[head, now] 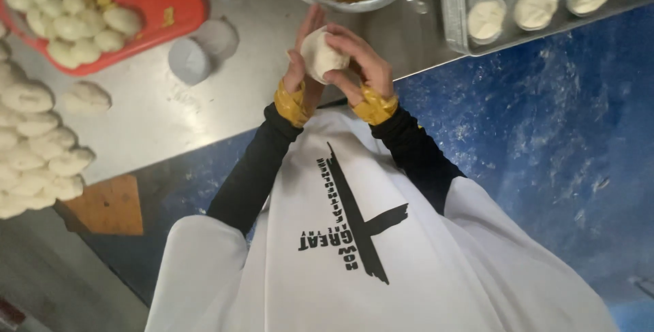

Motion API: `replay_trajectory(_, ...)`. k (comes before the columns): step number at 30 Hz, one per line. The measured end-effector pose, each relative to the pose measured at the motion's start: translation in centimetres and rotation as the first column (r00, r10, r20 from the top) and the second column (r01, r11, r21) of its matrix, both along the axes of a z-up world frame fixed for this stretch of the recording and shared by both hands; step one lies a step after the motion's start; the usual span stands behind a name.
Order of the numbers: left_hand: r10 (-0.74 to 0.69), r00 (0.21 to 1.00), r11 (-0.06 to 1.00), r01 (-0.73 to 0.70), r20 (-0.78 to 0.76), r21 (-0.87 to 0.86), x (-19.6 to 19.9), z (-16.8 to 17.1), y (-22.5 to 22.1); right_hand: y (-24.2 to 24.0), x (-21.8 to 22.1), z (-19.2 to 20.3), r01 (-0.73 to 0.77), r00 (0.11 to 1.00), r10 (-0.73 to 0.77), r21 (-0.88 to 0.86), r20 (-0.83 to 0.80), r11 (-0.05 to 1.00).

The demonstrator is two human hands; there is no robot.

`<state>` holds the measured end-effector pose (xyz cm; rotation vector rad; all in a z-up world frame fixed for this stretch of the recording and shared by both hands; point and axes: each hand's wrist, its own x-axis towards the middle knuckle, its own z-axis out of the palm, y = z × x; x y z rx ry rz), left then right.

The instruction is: Stuffing dough with meat filling and shaping them into buns.

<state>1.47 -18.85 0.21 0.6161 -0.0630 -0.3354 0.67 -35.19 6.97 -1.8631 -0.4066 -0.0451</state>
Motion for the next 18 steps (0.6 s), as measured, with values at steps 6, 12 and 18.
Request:
replay_trajectory(6, -0.047, 0.985, 0.932, -0.016, 0.163, 0.362, 1.3, 1.1, -5.9, -10.9, 0.8, -4.8, 0.306, 0.844, 0.109, 0.639, -0.525, 0.705)
replay_trajectory(12, -0.117, 0.991, 0.945, 0.132, -0.069, 0.298, 2.0, 2.7, -6.7, -32.3, 7.1, -9.5, 0.593, 0.805, -0.46, 0.467, -0.375, 0.656)
replay_trajectory(18, -0.078, 0.985, 0.934, 0.125, -0.153, 0.334, 0.9, 3.6, -5.7, -53.5, 12.7, -18.1, 0.481, 0.753, -0.636, -0.8, 0.167, 0.36)
